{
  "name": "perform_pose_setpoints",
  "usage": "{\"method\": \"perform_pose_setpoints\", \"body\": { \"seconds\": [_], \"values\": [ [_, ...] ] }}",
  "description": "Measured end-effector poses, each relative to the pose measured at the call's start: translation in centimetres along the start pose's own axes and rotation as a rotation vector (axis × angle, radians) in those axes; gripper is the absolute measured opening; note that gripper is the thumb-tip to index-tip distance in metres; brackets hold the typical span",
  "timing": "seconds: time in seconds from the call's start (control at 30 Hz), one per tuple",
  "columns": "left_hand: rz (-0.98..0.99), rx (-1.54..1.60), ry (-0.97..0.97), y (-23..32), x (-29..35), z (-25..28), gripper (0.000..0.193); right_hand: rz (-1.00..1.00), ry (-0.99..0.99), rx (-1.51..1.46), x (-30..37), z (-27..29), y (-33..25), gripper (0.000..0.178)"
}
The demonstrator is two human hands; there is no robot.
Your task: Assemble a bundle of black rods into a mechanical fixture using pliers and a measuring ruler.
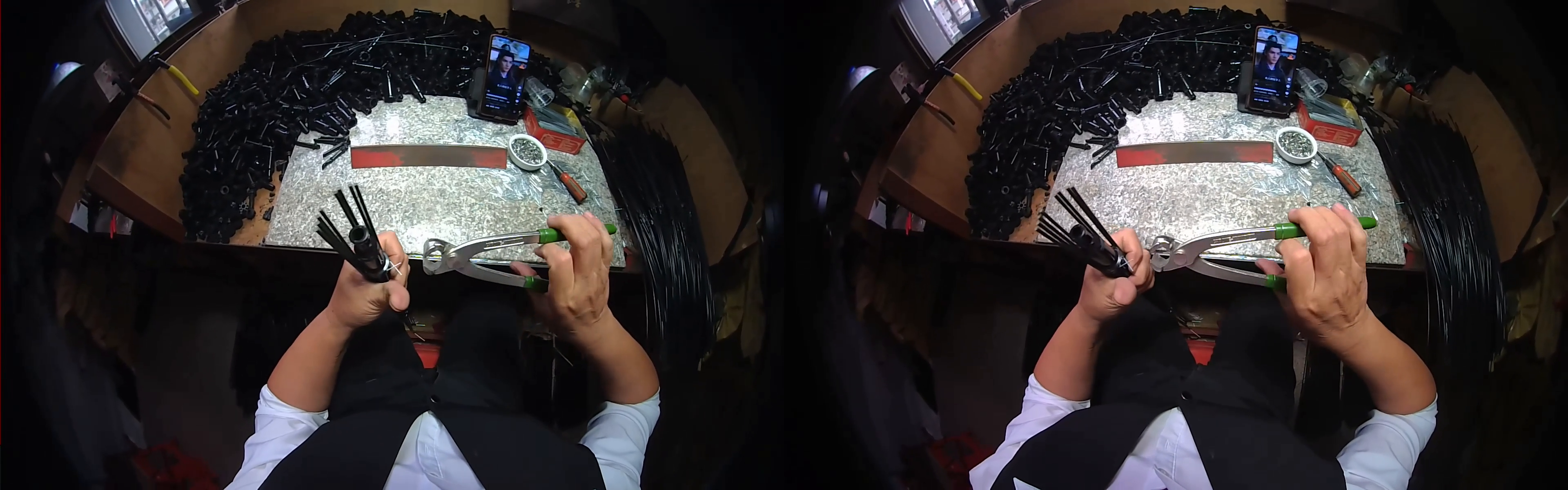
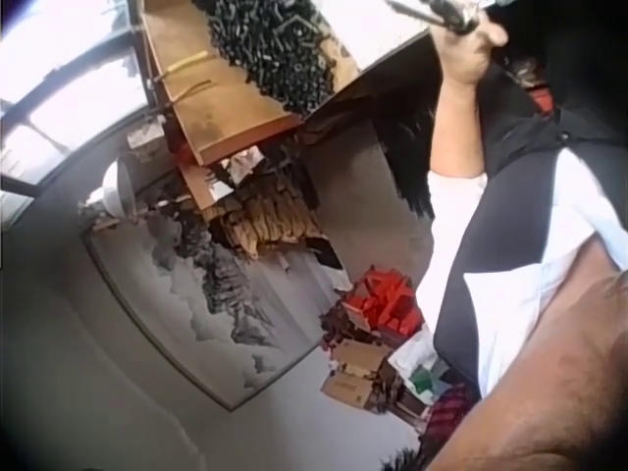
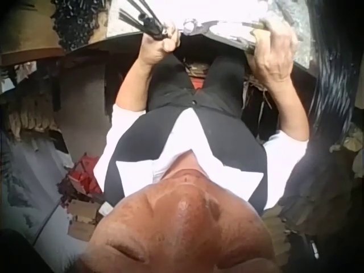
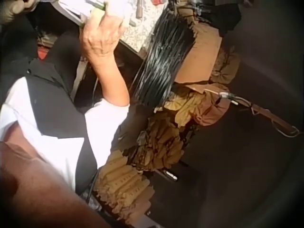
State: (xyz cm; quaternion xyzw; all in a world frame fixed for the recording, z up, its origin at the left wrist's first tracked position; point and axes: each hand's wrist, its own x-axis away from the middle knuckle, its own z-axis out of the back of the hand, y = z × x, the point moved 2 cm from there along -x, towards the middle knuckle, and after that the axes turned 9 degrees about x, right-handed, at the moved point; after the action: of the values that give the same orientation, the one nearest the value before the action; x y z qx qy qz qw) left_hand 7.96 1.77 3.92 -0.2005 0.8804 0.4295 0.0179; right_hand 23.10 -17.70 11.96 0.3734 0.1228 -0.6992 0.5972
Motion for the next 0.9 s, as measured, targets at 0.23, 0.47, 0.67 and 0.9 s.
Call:
{"method": "perform_pose_setpoints", "body": {
  "seconds": [0.23,0.47,0.67,0.9],
  "values": [
    [-0.006,-0.231,0.091,-0.4,-0.2,0.1,0.064,0.083,0.083,0.215,0.1,-1.3,-0.7,0.022],
    [0.009,-0.296,0.109,-1.2,-0.2,0.9,0.053,0.124,0.092,0.19,0.1,-1.4,-0.8,0.024],
    [0.025,-0.305,0.128,-0.8,-0.3,0.4,0.048,0.181,0.1,0.189,0.0,-1.0,-0.8,0.024],
    [0.0,-0.333,0.127,-0.9,-0.2,0.7,0.045,0.188,0.074,0.179,-0.1,-0.6,-0.8,0.023]
  ]
}}
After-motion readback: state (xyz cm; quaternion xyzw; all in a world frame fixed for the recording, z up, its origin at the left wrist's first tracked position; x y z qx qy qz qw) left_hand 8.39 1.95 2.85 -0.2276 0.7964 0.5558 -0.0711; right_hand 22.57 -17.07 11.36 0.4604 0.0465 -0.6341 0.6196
